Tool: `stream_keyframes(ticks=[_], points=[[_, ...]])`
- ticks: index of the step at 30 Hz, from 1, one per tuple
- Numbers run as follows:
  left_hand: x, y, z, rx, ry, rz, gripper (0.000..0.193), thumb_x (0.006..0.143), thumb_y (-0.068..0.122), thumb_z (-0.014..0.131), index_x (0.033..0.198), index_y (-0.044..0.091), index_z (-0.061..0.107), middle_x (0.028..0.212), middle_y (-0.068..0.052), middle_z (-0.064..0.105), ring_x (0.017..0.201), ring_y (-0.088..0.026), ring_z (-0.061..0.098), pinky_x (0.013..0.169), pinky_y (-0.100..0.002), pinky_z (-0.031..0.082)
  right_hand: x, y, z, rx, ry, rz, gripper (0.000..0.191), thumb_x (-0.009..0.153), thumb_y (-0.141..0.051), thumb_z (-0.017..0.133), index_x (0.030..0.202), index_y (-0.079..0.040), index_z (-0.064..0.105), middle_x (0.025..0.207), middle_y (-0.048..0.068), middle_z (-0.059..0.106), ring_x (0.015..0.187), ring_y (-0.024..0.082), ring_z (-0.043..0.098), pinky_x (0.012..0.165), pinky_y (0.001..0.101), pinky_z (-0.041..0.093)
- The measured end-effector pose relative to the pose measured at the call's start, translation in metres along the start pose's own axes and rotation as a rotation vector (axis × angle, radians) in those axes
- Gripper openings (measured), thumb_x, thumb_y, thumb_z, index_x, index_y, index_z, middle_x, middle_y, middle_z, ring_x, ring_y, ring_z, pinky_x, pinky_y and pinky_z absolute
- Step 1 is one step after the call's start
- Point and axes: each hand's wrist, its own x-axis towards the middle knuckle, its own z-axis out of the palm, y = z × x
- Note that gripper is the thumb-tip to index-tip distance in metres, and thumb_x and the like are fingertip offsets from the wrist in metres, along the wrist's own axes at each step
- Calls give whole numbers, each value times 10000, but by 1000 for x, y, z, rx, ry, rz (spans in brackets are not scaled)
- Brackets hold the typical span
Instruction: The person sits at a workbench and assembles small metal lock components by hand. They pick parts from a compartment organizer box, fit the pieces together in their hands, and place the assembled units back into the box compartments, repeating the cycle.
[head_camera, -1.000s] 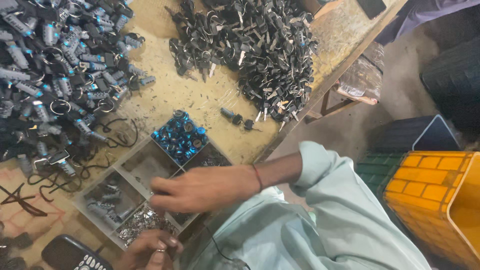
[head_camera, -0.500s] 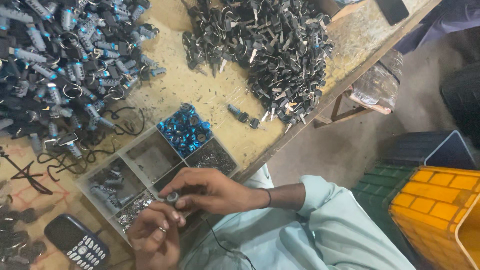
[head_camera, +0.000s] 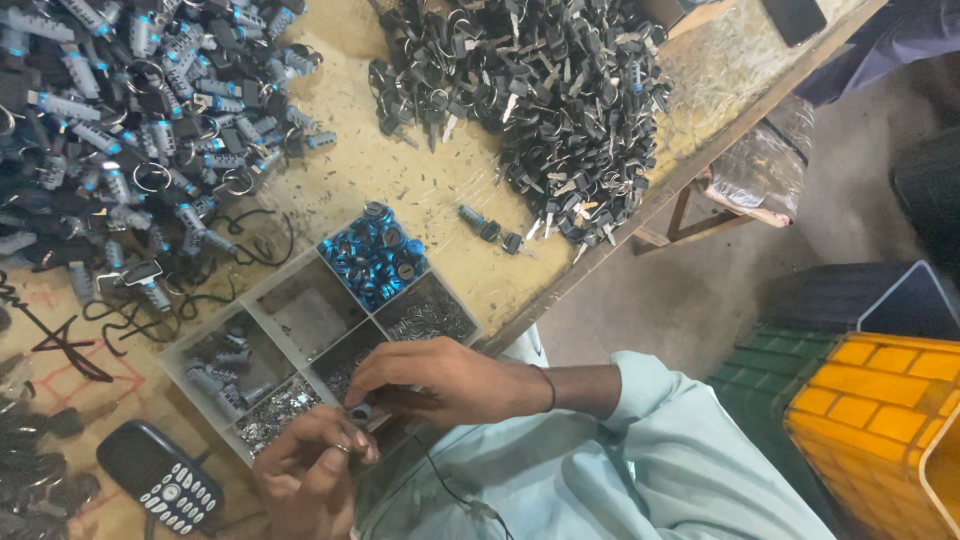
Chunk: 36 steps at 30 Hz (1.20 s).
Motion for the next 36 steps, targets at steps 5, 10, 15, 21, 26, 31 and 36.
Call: stream_keyframes(ticks=[5,10,15,21,26,31,36], points=[[0,6,4,92,2,-6,97,871,-17,654,930,-93,660,932,-227,652,838,-280,658,732,-405,584,-1,-2,-6,-76,-45,3,555,852,43,724,1374,-87,588,1329,133,617,1227,312,665,1021,383,583],[0,10,12,87,56,-76,74,858,-65,636,923,-95,656,914,-207,643,803,-271,670,691,-399,585,-2,-6,-7,-171,-30,-60,542,862,65,718,1366,-99,606,1342,129,618,1229,311,669,1026,378,585],[-1,11,19,346,202,-138,34,863,-83,639,891,-94,655,877,-169,665,717,-198,666,647,-336,578,-5,-8,-6,-236,-26,-83,522,878,81,705,1363,-102,643,1322,116,635,1191,294,691,1002,365,601],[0,12,21,378,270,-248,68,835,-87,685,903,-91,677,794,-135,670,653,-161,658,582,-297,564,-4,-10,-13,-295,-43,-173,555,866,79,676,1399,-64,626,1364,126,626,1192,298,690,967,358,597],[-2,13,20,492,285,-277,58,839,-88,705,894,-82,687,814,-118,687,649,-138,645,567,-280,545,-2,-17,-23,-467,-120,-328,459,951,-54,647,1401,23,598,1375,173,595,1130,296,668,955,397,581],[-2,15,31,479,273,-158,75,875,-91,696,945,-71,680,904,-110,700,767,-115,658,667,-238,546,0,-21,-26,-530,-169,-348,474,947,-52,635,1407,52,591,1317,155,617,1046,273,665,876,396,570],[-3,7,54,602,293,52,121,917,-81,636,1029,-56,597,1080,-150,643,800,-136,681,663,-259,577,-3,-21,-20,-521,-156,-280,529,905,-33,686,1414,74,589,1232,147,620,1006,280,673,826,400,569]])
